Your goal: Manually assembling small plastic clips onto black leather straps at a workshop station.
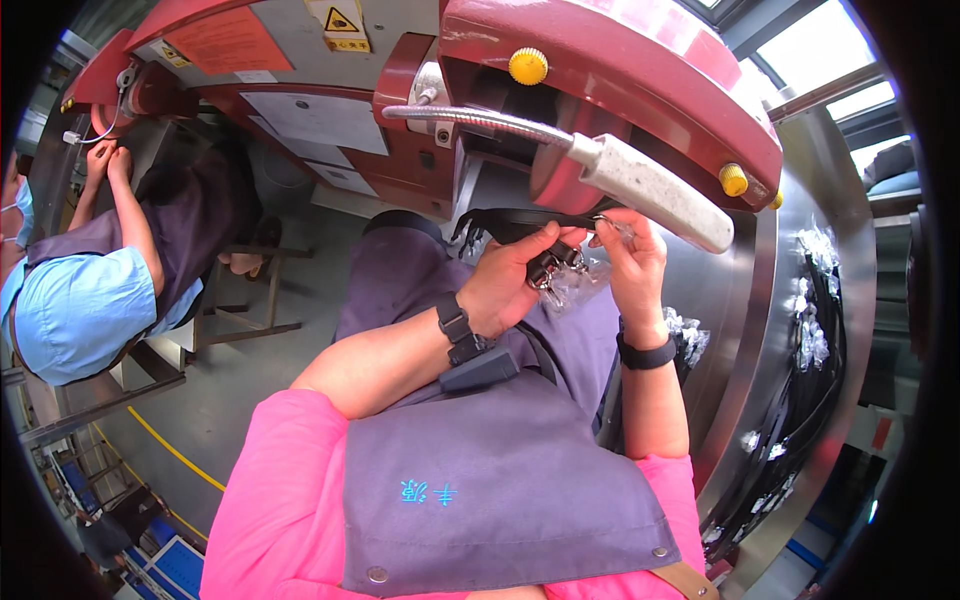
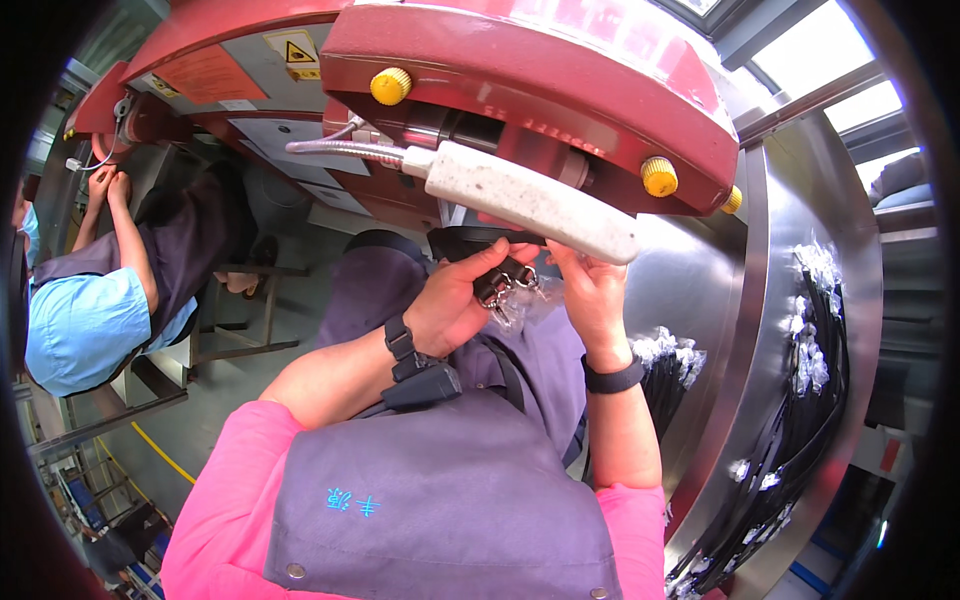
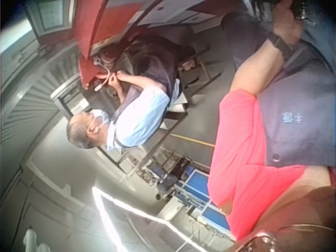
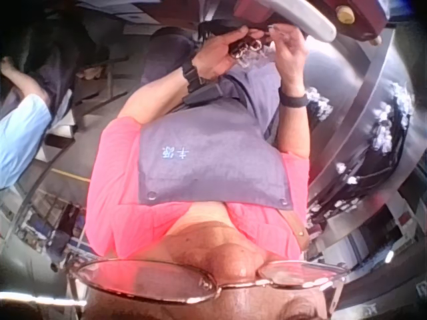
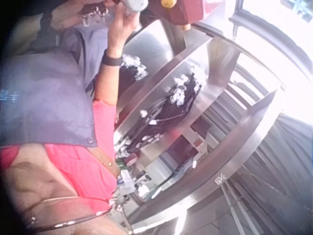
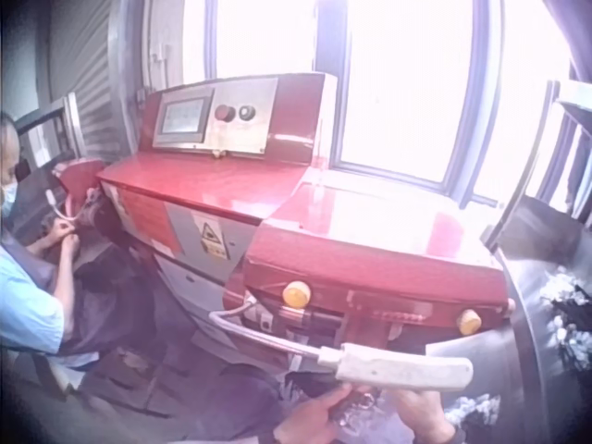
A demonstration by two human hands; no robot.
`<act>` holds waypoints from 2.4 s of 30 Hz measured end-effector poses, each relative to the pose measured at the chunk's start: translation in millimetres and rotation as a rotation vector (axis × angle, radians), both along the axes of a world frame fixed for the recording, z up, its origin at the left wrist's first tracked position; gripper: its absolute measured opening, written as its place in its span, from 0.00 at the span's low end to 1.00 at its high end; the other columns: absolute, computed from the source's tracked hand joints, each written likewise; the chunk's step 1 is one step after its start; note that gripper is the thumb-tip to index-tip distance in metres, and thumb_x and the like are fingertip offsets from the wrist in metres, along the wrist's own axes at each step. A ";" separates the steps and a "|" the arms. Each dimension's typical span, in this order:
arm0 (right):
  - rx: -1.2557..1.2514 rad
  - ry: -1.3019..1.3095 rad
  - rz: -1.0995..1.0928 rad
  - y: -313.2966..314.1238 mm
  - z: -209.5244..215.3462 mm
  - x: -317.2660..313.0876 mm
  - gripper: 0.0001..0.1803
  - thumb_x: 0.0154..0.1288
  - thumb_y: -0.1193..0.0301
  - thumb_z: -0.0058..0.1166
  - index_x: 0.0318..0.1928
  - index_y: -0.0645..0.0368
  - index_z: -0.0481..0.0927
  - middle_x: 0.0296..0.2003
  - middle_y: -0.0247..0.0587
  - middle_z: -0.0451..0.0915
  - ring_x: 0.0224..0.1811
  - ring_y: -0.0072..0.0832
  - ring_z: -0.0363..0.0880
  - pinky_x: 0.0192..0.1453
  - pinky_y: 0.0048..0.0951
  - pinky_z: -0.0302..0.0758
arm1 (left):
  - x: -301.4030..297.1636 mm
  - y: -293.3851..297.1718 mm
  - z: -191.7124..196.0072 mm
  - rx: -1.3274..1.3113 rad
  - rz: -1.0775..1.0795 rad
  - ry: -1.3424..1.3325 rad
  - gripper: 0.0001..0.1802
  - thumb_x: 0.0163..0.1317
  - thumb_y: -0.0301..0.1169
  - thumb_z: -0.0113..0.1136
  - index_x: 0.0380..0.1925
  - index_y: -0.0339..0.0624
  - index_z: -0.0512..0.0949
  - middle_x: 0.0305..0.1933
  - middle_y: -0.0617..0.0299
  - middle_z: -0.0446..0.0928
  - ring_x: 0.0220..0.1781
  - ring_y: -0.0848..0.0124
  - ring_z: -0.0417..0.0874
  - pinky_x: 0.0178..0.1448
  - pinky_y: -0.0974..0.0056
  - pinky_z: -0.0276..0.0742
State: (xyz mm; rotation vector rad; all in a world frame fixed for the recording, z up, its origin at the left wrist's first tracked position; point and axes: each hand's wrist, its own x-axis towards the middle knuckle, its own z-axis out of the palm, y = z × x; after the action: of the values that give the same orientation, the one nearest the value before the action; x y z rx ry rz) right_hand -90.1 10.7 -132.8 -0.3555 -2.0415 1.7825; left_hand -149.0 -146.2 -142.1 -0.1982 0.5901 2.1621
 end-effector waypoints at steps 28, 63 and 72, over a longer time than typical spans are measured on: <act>-0.117 -0.094 0.014 -15.4 4.3 -3.5 0.07 0.68 0.74 0.53 0.43 0.63 0.76 0.32 0.34 0.80 0.32 0.17 0.75 0.39 0.18 0.71 | -5.7 -12.5 -7.0 -0.021 -0.017 0.037 0.10 0.66 0.30 0.56 0.43 0.36 0.78 0.43 0.55 0.82 0.45 0.68 0.83 0.52 0.63 0.77; -0.078 -0.045 -0.017 -9.3 -3.1 -12.7 0.07 0.65 0.76 0.54 0.44 0.61 0.77 0.33 0.32 0.79 0.33 0.17 0.75 0.37 0.19 0.70 | -10.4 -7.2 -14.1 -0.003 -0.003 -0.033 0.10 0.65 0.31 0.58 0.42 0.38 0.79 0.44 0.57 0.82 0.43 0.70 0.82 0.52 0.65 0.77; 1.107 0.253 0.288 9.1 15.3 31.5 0.08 0.57 0.84 0.51 0.39 0.69 0.76 0.34 0.53 0.76 0.32 0.49 0.75 0.35 0.43 0.73 | 9.3 3.2 -29.8 0.202 -0.074 -0.076 0.11 0.66 0.37 0.58 0.38 0.41 0.78 0.34 0.63 0.81 0.33 0.75 0.82 0.38 0.68 0.79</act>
State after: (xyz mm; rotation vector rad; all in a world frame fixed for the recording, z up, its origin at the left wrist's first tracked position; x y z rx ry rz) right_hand -58.6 19.8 -117.5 0.4809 -2.5673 0.5293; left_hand -139.7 -142.9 -171.9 -0.1455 0.3283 2.1157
